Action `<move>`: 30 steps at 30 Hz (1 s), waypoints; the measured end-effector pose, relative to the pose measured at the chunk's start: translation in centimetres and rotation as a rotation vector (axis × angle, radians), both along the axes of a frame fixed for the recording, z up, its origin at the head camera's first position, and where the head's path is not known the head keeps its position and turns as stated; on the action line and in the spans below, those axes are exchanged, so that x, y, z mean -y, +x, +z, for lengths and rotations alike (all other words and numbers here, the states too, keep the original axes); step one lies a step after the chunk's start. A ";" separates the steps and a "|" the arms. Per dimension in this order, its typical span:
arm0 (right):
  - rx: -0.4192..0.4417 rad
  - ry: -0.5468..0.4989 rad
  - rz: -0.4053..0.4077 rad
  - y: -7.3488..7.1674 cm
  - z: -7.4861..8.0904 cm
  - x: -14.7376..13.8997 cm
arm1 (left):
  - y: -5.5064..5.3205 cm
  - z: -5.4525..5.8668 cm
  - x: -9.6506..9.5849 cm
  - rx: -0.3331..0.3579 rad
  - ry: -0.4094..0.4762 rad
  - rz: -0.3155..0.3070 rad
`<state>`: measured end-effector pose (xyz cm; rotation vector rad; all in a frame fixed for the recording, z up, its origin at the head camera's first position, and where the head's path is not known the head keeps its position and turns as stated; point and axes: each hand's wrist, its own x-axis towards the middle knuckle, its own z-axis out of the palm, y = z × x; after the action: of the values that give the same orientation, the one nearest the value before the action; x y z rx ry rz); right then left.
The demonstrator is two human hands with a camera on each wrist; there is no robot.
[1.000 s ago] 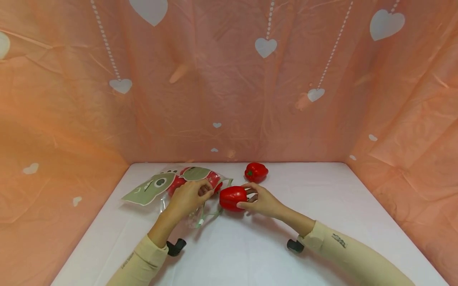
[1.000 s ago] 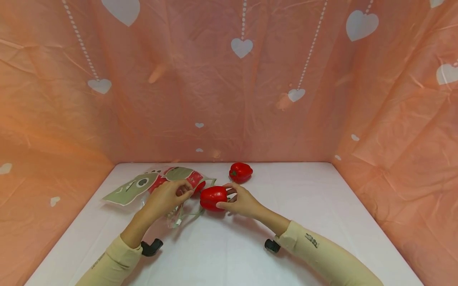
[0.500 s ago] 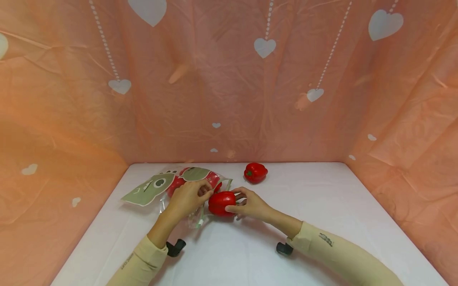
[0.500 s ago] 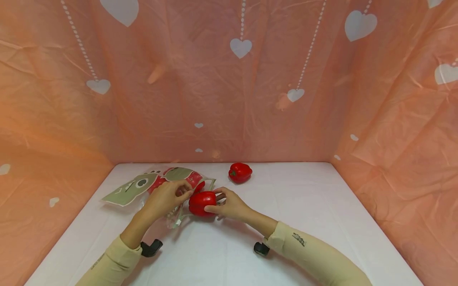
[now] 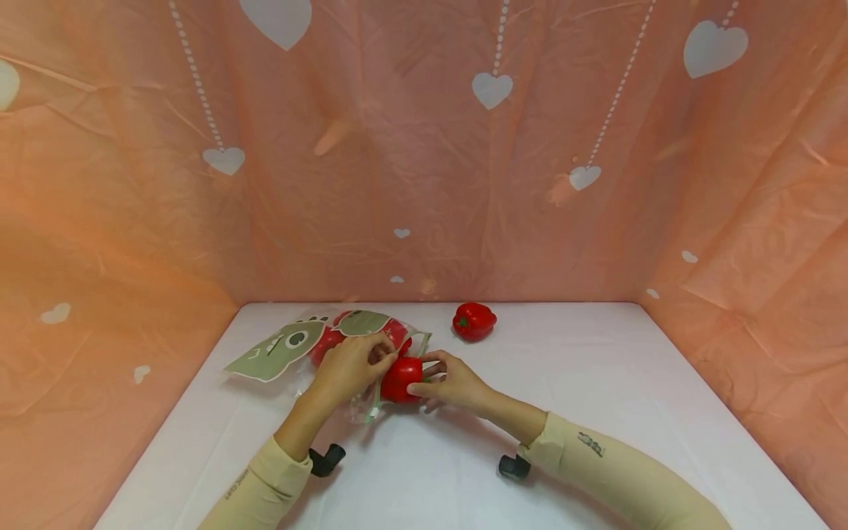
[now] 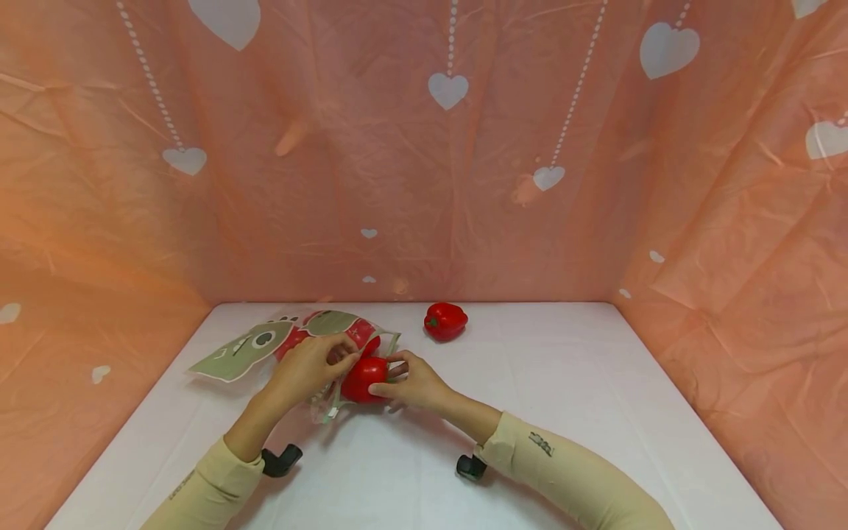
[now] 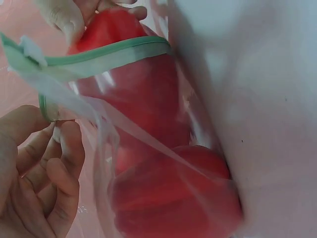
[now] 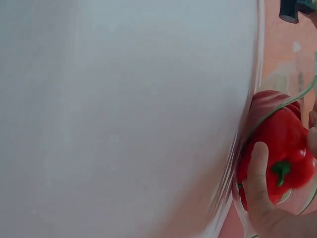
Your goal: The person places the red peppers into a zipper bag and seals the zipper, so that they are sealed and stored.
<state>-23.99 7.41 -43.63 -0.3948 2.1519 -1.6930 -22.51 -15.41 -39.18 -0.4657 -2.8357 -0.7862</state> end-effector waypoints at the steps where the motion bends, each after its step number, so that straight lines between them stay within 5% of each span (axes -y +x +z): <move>1: 0.003 -0.016 0.007 0.0 0.0 0.0 | 0.0 0.0 0.0 -0.005 -0.001 -0.001; 30: 0.125 -0.076 -0.009 0.1 -0.9 0.9 | 0.1 0.0 -0.3 -0.040 -0.015 -0.011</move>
<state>-23.91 6.46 -44.55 -0.2921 2.0085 -1.7598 -22.38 -15.14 -39.14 -0.4937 -2.8064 -0.7498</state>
